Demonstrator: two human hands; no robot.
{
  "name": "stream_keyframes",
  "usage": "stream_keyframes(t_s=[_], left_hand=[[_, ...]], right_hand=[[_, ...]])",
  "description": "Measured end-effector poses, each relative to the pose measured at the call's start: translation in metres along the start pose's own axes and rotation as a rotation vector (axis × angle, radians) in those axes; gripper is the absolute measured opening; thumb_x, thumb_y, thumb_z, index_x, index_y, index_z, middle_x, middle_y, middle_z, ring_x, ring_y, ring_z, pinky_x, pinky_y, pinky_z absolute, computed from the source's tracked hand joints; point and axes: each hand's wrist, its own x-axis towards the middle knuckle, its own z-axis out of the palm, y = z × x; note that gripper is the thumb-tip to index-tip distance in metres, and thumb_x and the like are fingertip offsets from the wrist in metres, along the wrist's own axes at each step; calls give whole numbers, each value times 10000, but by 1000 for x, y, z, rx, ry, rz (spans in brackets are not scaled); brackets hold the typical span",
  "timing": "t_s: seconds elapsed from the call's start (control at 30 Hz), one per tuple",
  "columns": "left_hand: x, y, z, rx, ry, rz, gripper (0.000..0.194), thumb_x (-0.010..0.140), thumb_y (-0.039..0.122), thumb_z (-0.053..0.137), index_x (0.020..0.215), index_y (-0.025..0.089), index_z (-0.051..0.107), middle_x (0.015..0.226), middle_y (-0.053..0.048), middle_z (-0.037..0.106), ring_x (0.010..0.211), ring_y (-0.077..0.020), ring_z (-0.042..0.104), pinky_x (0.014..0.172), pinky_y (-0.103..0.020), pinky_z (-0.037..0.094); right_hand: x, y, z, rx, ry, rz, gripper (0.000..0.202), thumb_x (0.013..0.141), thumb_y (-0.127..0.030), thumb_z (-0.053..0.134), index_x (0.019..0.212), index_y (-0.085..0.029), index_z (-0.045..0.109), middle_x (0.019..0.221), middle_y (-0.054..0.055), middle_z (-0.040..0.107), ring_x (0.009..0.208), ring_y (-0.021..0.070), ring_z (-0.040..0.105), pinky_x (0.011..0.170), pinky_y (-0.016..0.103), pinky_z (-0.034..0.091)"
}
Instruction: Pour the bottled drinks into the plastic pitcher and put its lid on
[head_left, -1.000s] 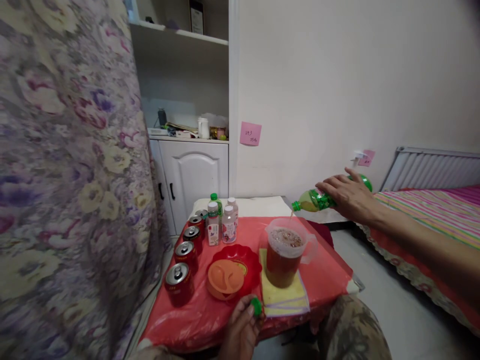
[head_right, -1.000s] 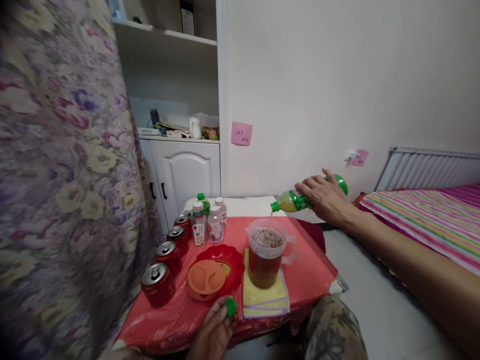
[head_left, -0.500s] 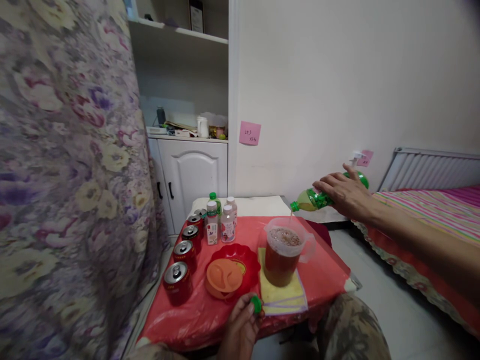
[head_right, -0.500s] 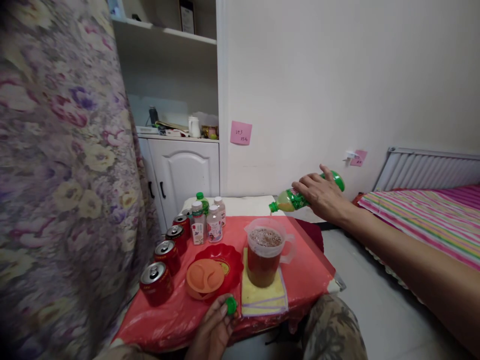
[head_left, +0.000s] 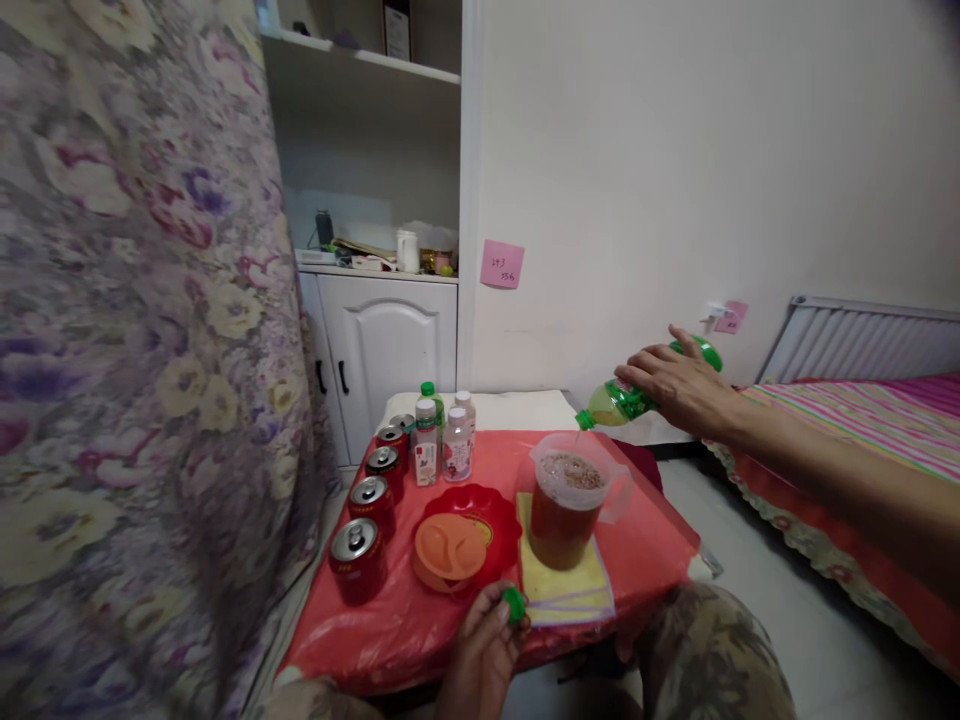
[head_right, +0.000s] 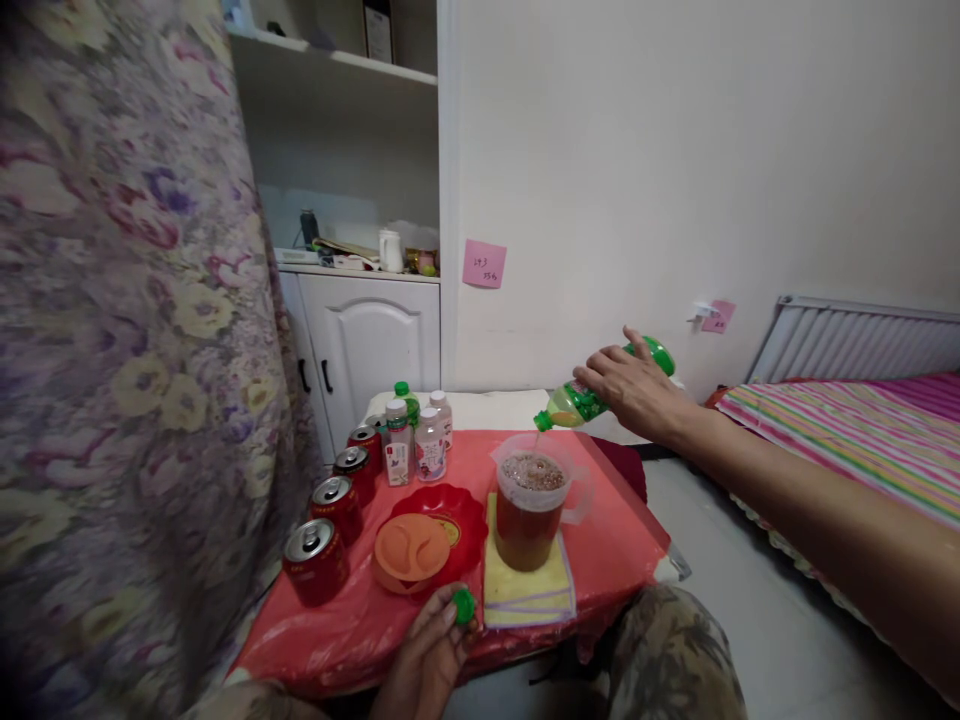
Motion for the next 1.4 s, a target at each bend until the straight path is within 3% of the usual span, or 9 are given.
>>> stream_keyframes(t_s=[0.4, 0.87, 1.1, 1.4], left_hand=[[-3, 1, 5, 11, -8, 1, 313, 589, 187, 935, 846, 179, 758, 828, -28, 755, 780, -163, 687, 788, -287, 514], [2, -4, 1, 21, -30, 5, 286, 622, 198, 920, 853, 175, 753, 843, -38, 750, 815, -175, 693, 773, -277, 523], [1, -3, 2, 10, -43, 0, 284, 621, 204, 924, 850, 183, 758, 824, -28, 750, 776, -161, 688, 770, -276, 527], [-3, -2, 5, 23, -29, 0, 296, 605, 209, 930, 841, 179, 754, 821, -33, 753, 778, -166, 692, 747, -275, 529]], right_hand=[[21, -4, -4, -87, 15, -106, 350, 937, -52, 404, 1141, -232, 623, 1000, 61, 663, 988, 248, 562, 1091, 565, 206], [44, -35, -14, -205, 7, -225, 261, 969, -109, 444, 962, -235, 673, 865, 33, 632, 911, 248, 545, 1116, 550, 216], [38, -40, -12, -175, -1, -229, 258, 942, -100, 492, 1047, -241, 680, 931, 35, 654, 942, 242, 555, 1134, 541, 217], [10, -17, 18, -122, -42, -180, 283, 948, -120, 492, 1150, -235, 652, 982, 47, 680, 956, 244, 577, 1106, 544, 230]])
